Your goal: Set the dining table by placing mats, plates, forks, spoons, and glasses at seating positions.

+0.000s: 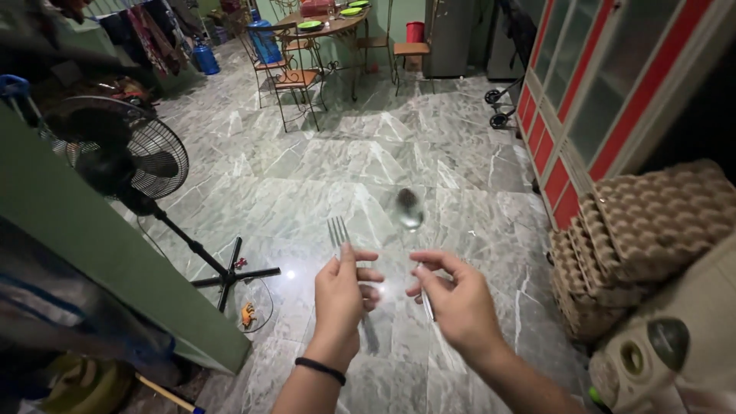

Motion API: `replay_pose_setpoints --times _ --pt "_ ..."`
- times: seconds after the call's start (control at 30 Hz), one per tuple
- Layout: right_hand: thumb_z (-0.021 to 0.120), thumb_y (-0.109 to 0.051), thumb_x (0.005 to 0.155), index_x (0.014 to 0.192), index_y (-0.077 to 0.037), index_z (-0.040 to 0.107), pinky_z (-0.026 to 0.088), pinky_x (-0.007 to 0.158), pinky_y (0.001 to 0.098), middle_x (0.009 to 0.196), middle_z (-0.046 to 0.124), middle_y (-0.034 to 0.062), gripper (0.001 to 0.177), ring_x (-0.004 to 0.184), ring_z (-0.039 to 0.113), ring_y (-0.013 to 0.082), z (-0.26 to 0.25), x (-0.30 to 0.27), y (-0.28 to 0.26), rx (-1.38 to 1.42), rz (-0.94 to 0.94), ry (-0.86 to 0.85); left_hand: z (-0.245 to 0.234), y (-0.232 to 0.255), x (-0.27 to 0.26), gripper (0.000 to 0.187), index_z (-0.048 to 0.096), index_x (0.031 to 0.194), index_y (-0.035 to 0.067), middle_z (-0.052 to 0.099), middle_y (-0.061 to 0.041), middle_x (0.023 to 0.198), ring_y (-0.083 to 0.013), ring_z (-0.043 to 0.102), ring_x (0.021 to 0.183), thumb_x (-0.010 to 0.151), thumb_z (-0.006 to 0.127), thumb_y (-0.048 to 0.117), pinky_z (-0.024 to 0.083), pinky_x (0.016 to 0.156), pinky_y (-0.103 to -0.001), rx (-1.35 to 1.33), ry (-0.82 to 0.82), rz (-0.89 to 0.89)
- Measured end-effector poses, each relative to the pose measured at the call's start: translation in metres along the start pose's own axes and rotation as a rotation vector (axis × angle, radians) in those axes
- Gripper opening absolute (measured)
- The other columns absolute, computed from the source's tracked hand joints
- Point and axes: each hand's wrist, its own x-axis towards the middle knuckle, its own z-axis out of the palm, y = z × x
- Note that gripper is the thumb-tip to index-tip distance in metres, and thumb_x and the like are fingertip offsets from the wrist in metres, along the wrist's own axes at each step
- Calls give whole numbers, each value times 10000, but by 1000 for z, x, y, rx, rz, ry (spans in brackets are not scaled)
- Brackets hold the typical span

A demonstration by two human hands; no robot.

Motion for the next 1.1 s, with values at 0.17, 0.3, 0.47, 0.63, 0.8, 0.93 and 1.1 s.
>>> replay_pose_setpoints --times 0.17,0.3,0.47,0.63,0.8,0.93,1.1 --pt "616 -67 914 1350 -55 502 626 729 340 1040 693 147 451 794 757 239 -14 76 -20 241 54 -58 22 -4 75 468 669 1167 -25 574 -39 684 -92 400 470 1055 451 374 308 407 -257 -212 -145 -15" --pt "571 -9 904 1356 -43 498 642 772 342 1075 654 136 459 848 749 228 -34 141 -19 304 43 -176 79 20 113 389 652 1229 -30 660 -67 780 -123 527 573 997 441 201 415 514 -279 -314 -193 -110" --pt "551 23 876 1307 -32 530 541 644 292 1027 653 97 435 752 657 151 -53 214 -22 252 83 -219 133 26 177 331 626 1232 10 665 -80 795 -124 520 599 1009 460 191 420 554 -273 -344 -214 -99" --pt "560 -39 907 1199 -43 551 418 526 283 913 651 85 292 619 556 138 -57 272 -25 282 191 -197 164 28 232 233 615 1136 53 581 -33 737 -113 504 595 1046 507 240 348 518 -265 -413 -180 -85" --pt "595 -223 971 1097 -31 605 376 460 263 746 647 52 230 524 515 116 -49 325 -31 230 208 -225 173 31 292 469 521 924 -1 544 -60 691 -166 508 558 1047 408 438 383 493 -299 -539 -240 -181" --pt "634 -234 969 1104 -32 615 401 437 280 702 588 50 244 492 530 129 -40 382 -23 254 218 -211 172 37 349 352 577 904 -5 541 -56 668 -126 475 526 1055 489 300 357 464 -284 -440 -239 -46" --pt "630 -194 948 1169 -41 655 394 380 275 717 637 69 270 443 558 135 -8 455 -38 79 88 -226 172 101 412 305 573 797 60 549 -16 618 -93 356 412 957 602 318 251 376 -259 -380 -231 -23"
